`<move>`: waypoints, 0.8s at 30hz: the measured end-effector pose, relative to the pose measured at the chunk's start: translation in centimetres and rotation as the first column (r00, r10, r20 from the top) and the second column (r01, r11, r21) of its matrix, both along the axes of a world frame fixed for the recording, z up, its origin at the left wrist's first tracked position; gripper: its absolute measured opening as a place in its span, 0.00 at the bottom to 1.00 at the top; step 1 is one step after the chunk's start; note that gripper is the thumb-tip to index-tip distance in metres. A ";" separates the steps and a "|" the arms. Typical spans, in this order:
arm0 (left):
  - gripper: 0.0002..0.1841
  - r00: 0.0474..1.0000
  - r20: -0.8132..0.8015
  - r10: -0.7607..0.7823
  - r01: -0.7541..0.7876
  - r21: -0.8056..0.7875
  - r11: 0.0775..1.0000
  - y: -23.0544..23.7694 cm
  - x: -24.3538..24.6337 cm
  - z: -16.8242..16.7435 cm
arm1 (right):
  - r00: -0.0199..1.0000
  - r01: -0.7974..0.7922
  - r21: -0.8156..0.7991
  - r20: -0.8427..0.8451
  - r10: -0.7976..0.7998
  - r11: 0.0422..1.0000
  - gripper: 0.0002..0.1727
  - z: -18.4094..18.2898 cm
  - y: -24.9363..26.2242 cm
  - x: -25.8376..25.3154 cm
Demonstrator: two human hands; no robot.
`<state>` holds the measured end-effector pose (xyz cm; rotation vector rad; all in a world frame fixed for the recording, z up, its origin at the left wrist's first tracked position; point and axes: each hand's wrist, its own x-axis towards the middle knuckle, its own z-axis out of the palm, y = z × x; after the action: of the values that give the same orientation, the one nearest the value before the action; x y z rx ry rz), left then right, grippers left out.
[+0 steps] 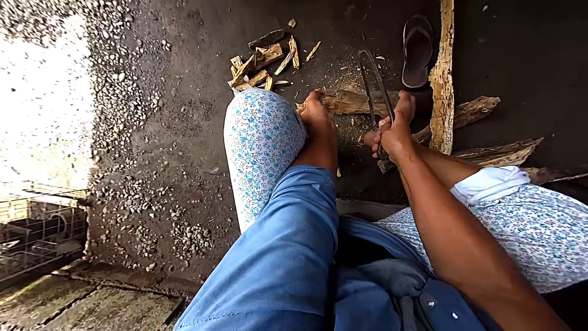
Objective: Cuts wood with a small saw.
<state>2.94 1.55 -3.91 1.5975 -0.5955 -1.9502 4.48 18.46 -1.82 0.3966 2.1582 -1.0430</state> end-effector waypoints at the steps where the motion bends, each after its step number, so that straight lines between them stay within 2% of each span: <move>1: 0.19 1.000 0.016 0.011 -0.011 0.000 1.000 -0.2 0.0 -0.1 | 1.000 -0.006 -0.011 0.020 0.007 1.000 0.17 1.4 0.8 1.6; 4: 0.23 0.999 0.030 0.029 -0.029 0.002 1.000 -0.6 0.0 -1.3 | 0.997 0.015 0.020 0.070 -0.016 1.000 0.15 5.2 4.0 6.1; 6: 0.22 1.000 -0.005 0.031 -0.031 0.011 0.999 -0.8 0.1 -2.7 | 0.996 0.031 0.048 0.078 -0.034 0.998 0.13 5.9 4.2 6.5; 8: 0.19 0.999 -0.037 0.035 -0.034 0.031 0.999 -1.0 0.3 -3.8 | 0.998 0.000 0.070 0.055 -0.004 0.998 0.15 4.1 2.8 4.7; 10: 0.17 0.998 -0.063 0.024 -0.022 0.036 0.999 -0.7 0.4 -3.8 | 0.998 -0.057 0.099 -0.001 0.057 0.993 0.20 0.9 0.6 1.0; 12: 0.20 0.997 -0.078 0.022 -0.020 0.025 0.999 -0.5 0.8 -3.2 | 0.990 -0.124 0.172 -0.044 0.134 0.977 0.26 -1.3 -1.7 -2.9; 14: 0.24 1.000 -0.016 -0.007 0.007 0.005 1.000 -0.3 0.6 -1.3 | 0.987 -0.129 0.204 -0.073 0.146 0.970 0.24 -1.6 -2.9 -4.2; 16: 0.26 0.999 0.035 -0.004 0.004 0.015 1.000 -0.1 0.0 -0.1 | 0.994 -0.082 0.103 -0.067 0.089 0.991 0.21 -0.9 -1.8 -2.4; 18: 0.26 0.999 0.044 0.022 -0.023 0.028 0.999 -0.6 0.1 -0.6 | 0.999 -0.039 0.018 0.030 0.038 0.999 0.18 1.5 0.7 1.3; 21: 0.20 0.999 -0.002 0.049 -0.049 0.041 0.998 -0.8 0.6 -3.6 | 0.994 0.006 0.028 0.108 -0.009 1.000 0.13 5.1 4.2 5.7; 24: 0.21 0.999 -0.042 0.031 -0.028 0.053 0.998 -1.5 0.7 -5.0 | 0.995 0.001 0.069 0.100 -0.008 0.998 0.14 4.1 2.9 4.4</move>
<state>3.62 0.02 -8.94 1.5821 -0.5051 -1.9882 8.93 21.39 2.26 0.4762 2.1081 -0.9337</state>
